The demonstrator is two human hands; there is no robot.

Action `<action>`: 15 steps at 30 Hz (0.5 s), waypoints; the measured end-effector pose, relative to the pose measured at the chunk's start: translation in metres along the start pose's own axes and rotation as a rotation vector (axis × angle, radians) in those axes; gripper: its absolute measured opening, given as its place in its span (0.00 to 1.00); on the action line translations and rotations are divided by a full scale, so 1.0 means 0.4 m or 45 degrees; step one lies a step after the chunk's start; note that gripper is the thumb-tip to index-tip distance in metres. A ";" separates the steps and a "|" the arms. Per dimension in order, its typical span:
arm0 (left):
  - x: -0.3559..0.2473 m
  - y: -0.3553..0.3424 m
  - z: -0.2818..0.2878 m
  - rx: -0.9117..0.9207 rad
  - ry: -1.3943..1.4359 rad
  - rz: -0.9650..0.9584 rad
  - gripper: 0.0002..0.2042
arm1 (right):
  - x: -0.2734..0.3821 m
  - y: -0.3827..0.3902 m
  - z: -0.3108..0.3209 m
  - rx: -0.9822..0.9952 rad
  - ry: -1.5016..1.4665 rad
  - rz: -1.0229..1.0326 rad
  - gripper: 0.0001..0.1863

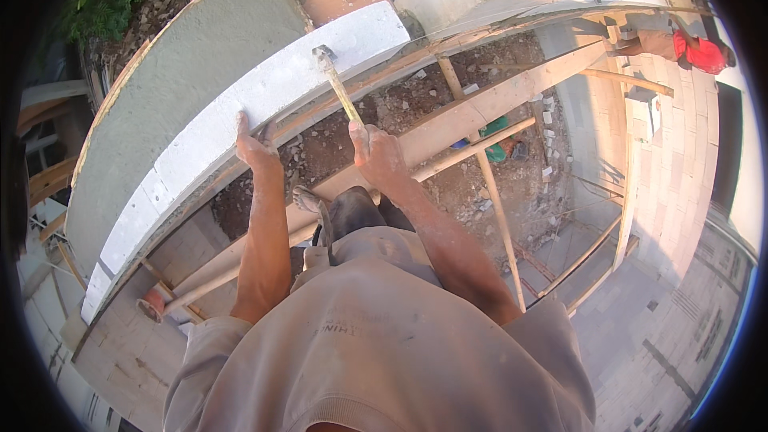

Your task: The person installs white rectangular tiles onto a curved wall using a hammer and trowel. They apply mortar to the tiles, position them along the wall, and tap them into place. The person also scrapes excess mortar from the joints.

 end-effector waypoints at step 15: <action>-0.011 0.030 0.042 -0.141 -0.122 0.030 0.34 | 0.146 0.015 -0.021 0.074 -0.127 0.069 0.18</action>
Point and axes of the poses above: each hand's wrist, its own y-axis away from the middle knuckle, its own z-axis out of the back of the hand, x = y × z, the point moved 10 cm from there along -y, towards the middle knuckle, and after that the axes turned 4 degrees about z, right-handed, at the moved point
